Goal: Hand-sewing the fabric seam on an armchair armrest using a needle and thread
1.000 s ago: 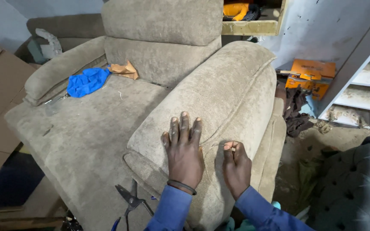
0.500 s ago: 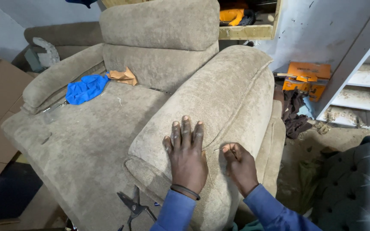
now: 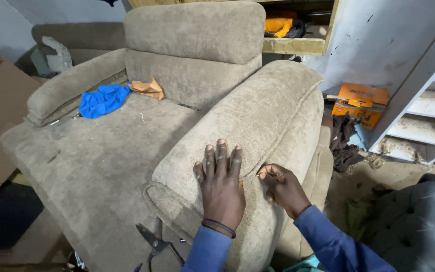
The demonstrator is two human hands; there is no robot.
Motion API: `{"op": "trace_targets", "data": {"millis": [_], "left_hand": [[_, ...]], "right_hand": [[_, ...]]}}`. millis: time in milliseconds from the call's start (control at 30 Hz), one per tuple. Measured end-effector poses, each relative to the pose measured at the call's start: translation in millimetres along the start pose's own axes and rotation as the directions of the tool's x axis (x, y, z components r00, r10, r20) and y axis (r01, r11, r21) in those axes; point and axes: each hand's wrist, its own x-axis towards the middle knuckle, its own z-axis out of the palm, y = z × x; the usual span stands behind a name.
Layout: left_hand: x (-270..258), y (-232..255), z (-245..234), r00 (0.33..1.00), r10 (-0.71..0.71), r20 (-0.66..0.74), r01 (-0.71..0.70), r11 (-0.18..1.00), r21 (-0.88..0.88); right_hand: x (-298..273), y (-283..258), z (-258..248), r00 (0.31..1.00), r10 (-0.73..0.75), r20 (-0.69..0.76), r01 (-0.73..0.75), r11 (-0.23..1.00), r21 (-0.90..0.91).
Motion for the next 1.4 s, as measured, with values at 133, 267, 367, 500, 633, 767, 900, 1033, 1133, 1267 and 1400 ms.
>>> {"op": "trace_targets", "data": {"millis": [133,267,367,500,633,767,900,1033,1133,1267,1400], "left_hand": [[-2.2,0.8,-1.6,0.999,-0.002,-0.039,0.004,0.998,0.057],[4.1,8.1,-16.4,0.994,-0.043,0.097,0.047,0.998,-0.039],[5.1,12.8,-25.5,0.991,-0.074,0.114,0.085,0.993,-0.087],[1.6,11.1,-17.9,0.994,-0.076,0.074,0.078,0.997,-0.029],[1.7,12.8,-20.5,0.992,-0.101,0.081,0.106,0.993,-0.059],[2.9,12.0,-27.4,0.987,-0.127,0.1,0.141,0.98,-0.139],[3.7,8.3,-27.3,0.989,-0.12,0.09,0.131,0.983,-0.132],[5.2,7.7,-28.1,0.985,-0.132,0.113,0.15,0.974,-0.168],[5.3,8.6,-29.5,0.985,-0.139,0.104,0.157,0.97,-0.188],[1.7,8.8,-35.6,0.99,-0.108,0.093,0.126,0.97,-0.209],[-5.2,6.5,-43.1,0.987,-0.006,0.158,0.036,0.981,-0.193]], "right_hand": [[-4.4,4.5,4.8,0.997,-0.03,-0.069,0.028,0.999,-0.025],[2.7,2.8,1.1,0.999,0.006,-0.052,-0.008,0.999,-0.053],[6.1,-3.8,-2.4,0.999,0.041,0.026,-0.039,0.998,-0.057],[4.6,-10.4,-1.6,0.996,0.047,0.075,-0.04,0.994,-0.098],[-2.8,-25.8,-3.0,0.996,0.047,0.07,-0.03,0.974,-0.223],[-10.7,-47.6,-18.6,0.993,0.111,0.044,-0.083,0.905,-0.418],[13.2,-44.3,-21.3,0.998,0.023,0.066,0.017,0.831,-0.556],[14.4,-54.3,-9.3,0.973,0.071,0.221,0.072,0.814,-0.577],[13.6,-57.9,-11.7,0.968,0.07,0.242,0.108,0.755,-0.647],[-12.7,-79.0,-18.4,0.971,0.027,0.239,0.161,0.668,-0.727],[-17.0,-74.4,-29.7,0.986,-0.076,0.147,0.162,0.616,-0.771]]}}
